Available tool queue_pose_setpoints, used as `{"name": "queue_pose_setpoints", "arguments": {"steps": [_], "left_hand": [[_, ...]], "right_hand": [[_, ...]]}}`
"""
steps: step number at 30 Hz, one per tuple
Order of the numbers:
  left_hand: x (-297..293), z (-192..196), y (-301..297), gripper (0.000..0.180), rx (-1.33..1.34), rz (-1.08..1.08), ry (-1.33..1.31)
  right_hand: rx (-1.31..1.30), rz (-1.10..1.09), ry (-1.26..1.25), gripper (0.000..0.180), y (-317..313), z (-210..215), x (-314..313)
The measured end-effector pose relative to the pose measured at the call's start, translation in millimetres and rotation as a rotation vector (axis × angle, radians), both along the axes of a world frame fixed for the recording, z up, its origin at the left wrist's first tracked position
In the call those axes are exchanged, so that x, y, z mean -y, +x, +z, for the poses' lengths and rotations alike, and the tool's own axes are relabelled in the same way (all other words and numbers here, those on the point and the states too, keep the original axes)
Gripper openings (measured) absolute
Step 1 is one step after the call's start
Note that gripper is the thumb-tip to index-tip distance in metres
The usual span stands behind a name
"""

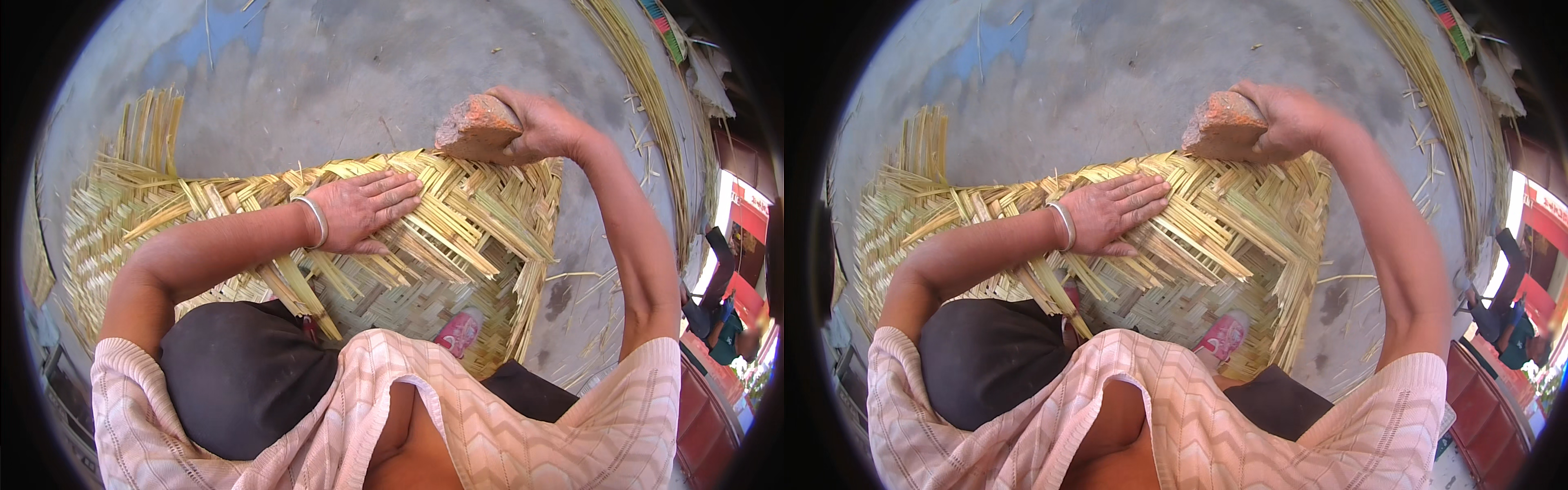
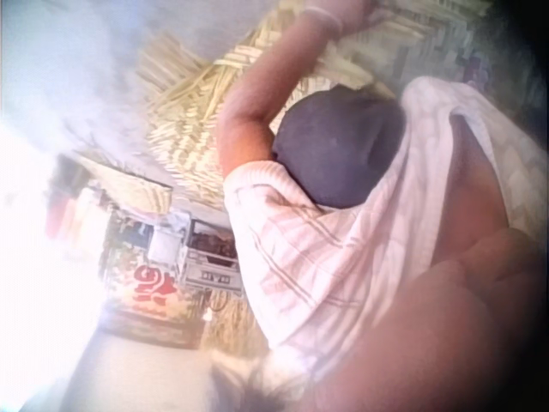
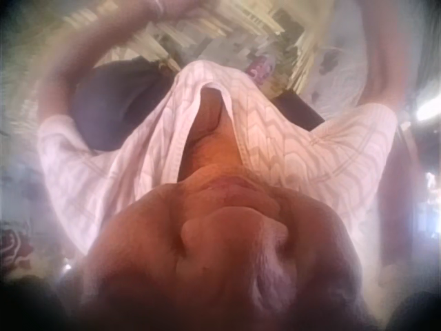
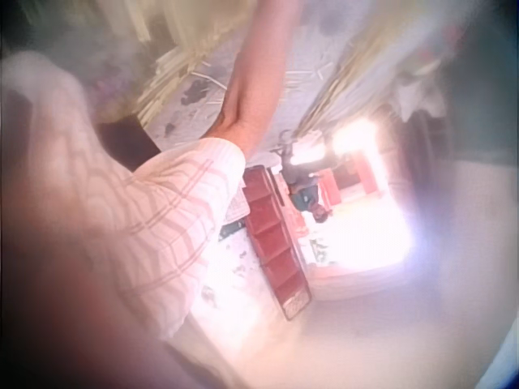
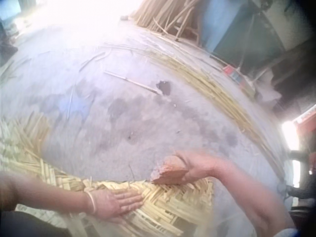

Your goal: The person weaves a flat mat or basket base using dried palm leaves on the floor. They interlace the leaves by hand and periodically tap the woven area with a brick to compact the weave.

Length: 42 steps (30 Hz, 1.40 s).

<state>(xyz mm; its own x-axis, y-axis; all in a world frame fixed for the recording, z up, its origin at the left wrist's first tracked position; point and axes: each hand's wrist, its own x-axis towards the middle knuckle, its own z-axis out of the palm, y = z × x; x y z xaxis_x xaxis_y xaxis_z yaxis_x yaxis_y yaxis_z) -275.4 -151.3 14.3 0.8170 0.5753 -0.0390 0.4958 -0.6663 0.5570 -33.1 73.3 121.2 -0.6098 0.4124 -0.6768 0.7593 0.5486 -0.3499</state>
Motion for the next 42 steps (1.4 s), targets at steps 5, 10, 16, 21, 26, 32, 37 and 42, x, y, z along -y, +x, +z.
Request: {"name": "queue_pose_setpoints", "arguments": {"steps": [5, 10, 16, 21, 26, 32, 37, 42], "left_hand": [[0, -10, 1, 0.089, -0.005, -0.030, -0.043], [2, -23, 4, 0.087, -0.100, -0.080, -0.072], [8, -37, 7, 0.088, -0.167, -0.105, -0.029], [16, -47, 8, 0.089, -0.070, -0.094, 0.141], [21, -59, 24, 0.087, 0.022, -0.211, 0.119], [21, -66, 25, 0.088, -0.059, -0.223, 0.195], [22, -65, 26, 0.085, -0.047, -0.213, 0.173], [23, -66, 28, 0.084, -0.043, -0.208, 0.170]], "right_hand": [[-0.129, 0.035, 0.200, 0.063, 12, -1, 22], [-0.107, 0.065, 0.317, 0.056, 17, 4, 48], [-0.147, 0.107, 0.429, 0.051, 12, -7, 78], [-0.267, 0.086, 0.536, 0.049, 25, -18, 90], [-0.347, 0.081, 0.650, 0.053, 35, -21, 109], [-0.258, 0.048, 0.576, 0.064, 29, 0, 91], [-0.564, -0.057, 0.714, 0.074, 28, 69, 51], [-0.791, -0.195, 0.758, 0.072, 18, 84, 55]]}}
